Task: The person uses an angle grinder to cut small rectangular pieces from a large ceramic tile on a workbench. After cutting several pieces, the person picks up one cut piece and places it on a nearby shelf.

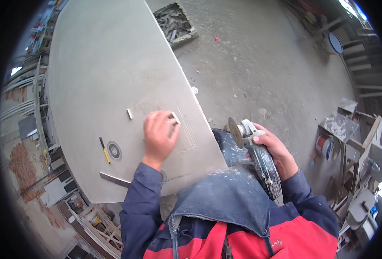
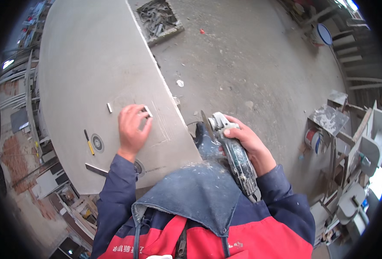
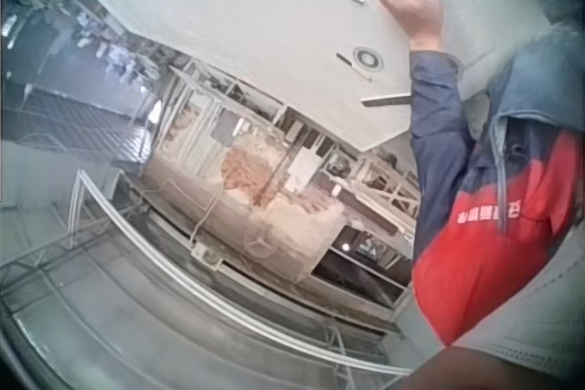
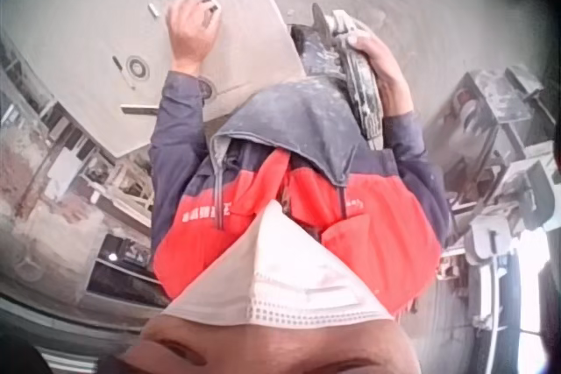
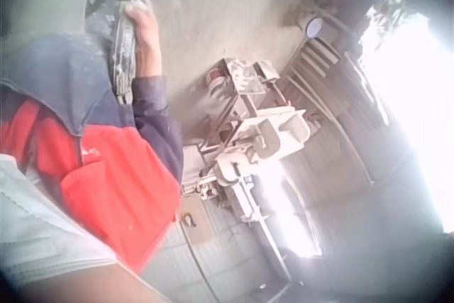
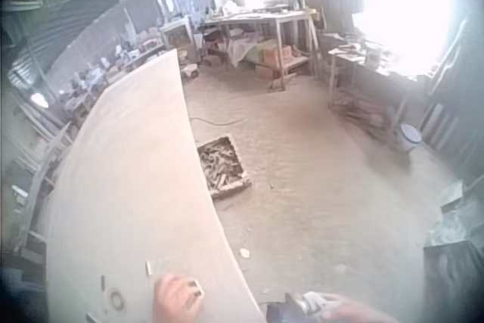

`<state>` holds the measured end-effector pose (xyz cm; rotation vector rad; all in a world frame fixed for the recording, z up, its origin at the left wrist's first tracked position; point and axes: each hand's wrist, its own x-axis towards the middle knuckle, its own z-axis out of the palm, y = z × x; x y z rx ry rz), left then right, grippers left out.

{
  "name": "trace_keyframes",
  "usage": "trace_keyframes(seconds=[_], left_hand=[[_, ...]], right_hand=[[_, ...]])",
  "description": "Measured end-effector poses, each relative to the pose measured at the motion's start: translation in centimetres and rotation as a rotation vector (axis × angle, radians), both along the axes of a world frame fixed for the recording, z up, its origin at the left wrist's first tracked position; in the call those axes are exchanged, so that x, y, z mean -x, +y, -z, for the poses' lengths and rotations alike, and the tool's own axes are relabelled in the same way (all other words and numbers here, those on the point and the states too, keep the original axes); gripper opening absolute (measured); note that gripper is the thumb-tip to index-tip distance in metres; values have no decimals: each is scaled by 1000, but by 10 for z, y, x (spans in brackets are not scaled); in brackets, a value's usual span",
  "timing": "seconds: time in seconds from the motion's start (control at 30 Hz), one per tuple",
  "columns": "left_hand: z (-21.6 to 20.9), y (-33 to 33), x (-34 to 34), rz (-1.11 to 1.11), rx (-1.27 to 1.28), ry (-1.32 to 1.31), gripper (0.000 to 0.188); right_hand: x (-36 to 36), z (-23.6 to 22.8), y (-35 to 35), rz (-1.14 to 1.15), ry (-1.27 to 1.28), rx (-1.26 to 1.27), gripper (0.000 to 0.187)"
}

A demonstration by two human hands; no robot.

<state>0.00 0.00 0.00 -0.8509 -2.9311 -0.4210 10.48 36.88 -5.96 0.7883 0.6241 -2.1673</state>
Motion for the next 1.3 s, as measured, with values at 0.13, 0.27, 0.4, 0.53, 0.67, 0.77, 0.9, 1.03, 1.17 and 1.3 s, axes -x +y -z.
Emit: trace_keyframes(seconds=[0.13, 0.27, 0.4, 0.53, 0.67, 0.77, 0.9, 1.03, 1.17, 1.3], left_hand=[[66, 85, -9, 76, -230, 10, 24], [82, 78, -7, 45, -227, 93, 24], [82, 50, 33, -20, -192, 149, 24], [93, 26, 56, -50, -186, 125, 25], [90, 17, 57, -125, -171, 91, 30], [88, 9, 58, -145, -153, 81, 35], [73, 18, 58, -117, -145, 110, 37], [58, 57, 36, 24, -212, 43, 36], [77, 108, -8, 147, -296, -63, 35], [100, 108, -16, 137, -324, 22, 34]], right_hand=[[30, -2, 45, -59, 61, -146, 79], [37, -10, 40, -79, 52, -162, 77], [38, -8, 38, -63, 65, -160, 77], [36, -4, 40, -51, 75, -155, 81], [35, -3, 41, -21, 89, -169, 83], [31, -1, 43, -3, 93, -168, 83], [30, -4, 41, 24, 89, -177, 81], [31, -7, 41, 6, 102, -175, 79], [32, -5, 39, -6, 114, -155, 77], [36, -13, 37, -72, 63, -145, 76]])
